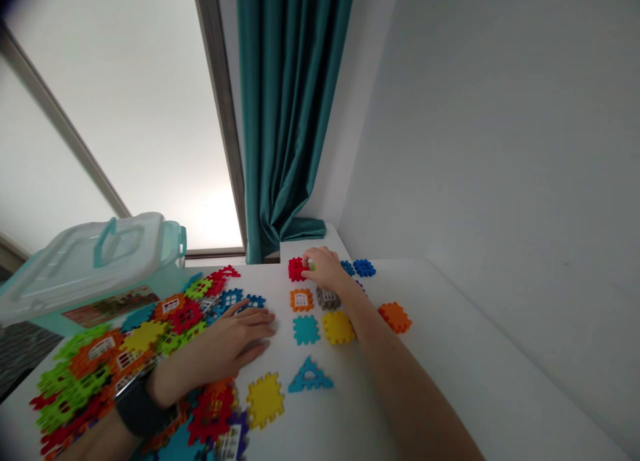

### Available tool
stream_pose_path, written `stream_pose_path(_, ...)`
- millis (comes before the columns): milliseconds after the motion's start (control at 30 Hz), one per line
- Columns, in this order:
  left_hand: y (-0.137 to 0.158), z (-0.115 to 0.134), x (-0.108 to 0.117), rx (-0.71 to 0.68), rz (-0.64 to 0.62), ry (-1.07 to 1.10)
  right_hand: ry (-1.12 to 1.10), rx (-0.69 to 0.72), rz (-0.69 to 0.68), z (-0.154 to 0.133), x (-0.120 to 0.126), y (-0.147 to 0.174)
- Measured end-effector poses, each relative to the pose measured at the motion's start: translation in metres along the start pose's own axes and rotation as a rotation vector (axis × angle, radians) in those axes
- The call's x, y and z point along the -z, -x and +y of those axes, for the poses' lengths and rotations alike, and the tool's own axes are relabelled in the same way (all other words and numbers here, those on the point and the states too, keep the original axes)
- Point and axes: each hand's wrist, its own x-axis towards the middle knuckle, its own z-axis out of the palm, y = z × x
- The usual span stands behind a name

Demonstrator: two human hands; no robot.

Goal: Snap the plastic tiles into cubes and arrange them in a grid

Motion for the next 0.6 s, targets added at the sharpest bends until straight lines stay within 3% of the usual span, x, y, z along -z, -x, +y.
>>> stream_pose_path(600, -0.0002, -0.0011, -0.0054, 0.024, -0.022, -0.017, -0.002, -0.026, -0.028, -0.0032, -0.0010, 0.0003)
